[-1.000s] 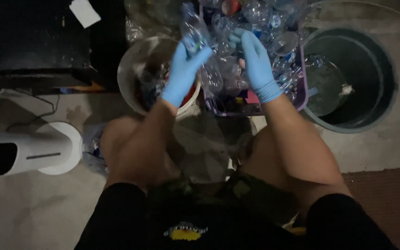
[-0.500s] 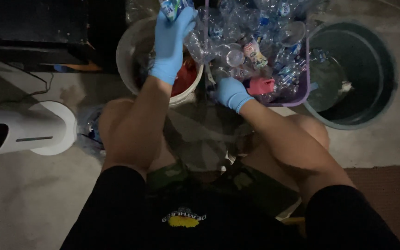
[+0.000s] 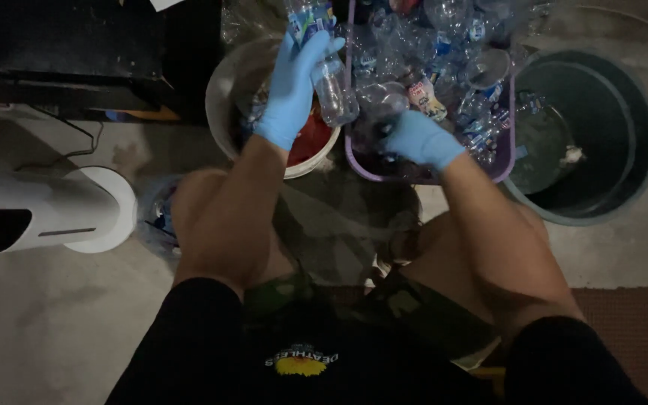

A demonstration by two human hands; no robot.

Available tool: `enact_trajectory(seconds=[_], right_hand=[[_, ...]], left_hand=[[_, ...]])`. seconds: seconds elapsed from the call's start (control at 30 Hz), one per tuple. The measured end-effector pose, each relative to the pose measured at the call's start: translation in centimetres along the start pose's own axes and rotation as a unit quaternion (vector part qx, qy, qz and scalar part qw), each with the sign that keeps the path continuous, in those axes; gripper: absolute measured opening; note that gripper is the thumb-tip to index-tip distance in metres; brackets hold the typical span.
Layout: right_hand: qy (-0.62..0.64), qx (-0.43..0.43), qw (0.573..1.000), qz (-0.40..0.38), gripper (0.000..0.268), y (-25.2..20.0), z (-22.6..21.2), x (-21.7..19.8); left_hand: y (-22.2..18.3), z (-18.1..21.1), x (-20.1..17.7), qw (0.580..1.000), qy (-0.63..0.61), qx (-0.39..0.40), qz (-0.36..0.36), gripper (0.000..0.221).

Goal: Sorting plastic bottles by removing caps and labels and placing them into different containers for recycling

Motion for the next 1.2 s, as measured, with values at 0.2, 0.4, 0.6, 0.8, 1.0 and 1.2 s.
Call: enact_trajectory(seconds=[0.2, 0.4, 0.6, 0.8, 1.0, 1.2], right_hand=[[0.431, 0.118, 0.885, 0.13, 0.05, -4.7, -2.8, -9.7], [0.69, 0.03, 0.699, 0.186, 0.057, -5.2, -2.4, -10.7], [0.7, -0.045, 0.704, 0.113, 0.036, -6.1, -8.2, -12.1], [0.706, -0.1, 0.7, 0.029, 0.048, -7.1, -10.5, -10.4], [0.729, -0.063, 0.681, 0.01, 0.044, -6.2, -10.9, -9.3], [0.739, -0.07, 0.669, 0.028, 0.04, -6.2, -11.5, -9.4]], left_hand=[[0.3, -0.2, 0.0, 1.0, 0.0, 0.008, -0.007, 0.04], [0.4, -1.6, 0.1, 0.999, -0.041, -0.017, -0.013, 0.047], [1.1, -2.3, -0.2, 0.992, -0.114, -0.023, -0.051, 0.046], [0.4, -0.6, 1.4, 0.984, -0.15, -0.004, -0.098, 0.032], [0.8, -2.3, 1.0, 0.975, -0.199, -0.081, -0.051, 0.035], [0.3, -1.6, 1.3, 0.972, -0.215, -0.085, -0.045, 0.031]])
Point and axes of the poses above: each hand's wrist, its own y-axis towards the middle knuckle, its own x-axis out of the palm, z = x × y, the point moved 10 cm from there along y, towards the middle knuckle, and after that the axes turned 11 degrees about z, right-handed, at the moved point
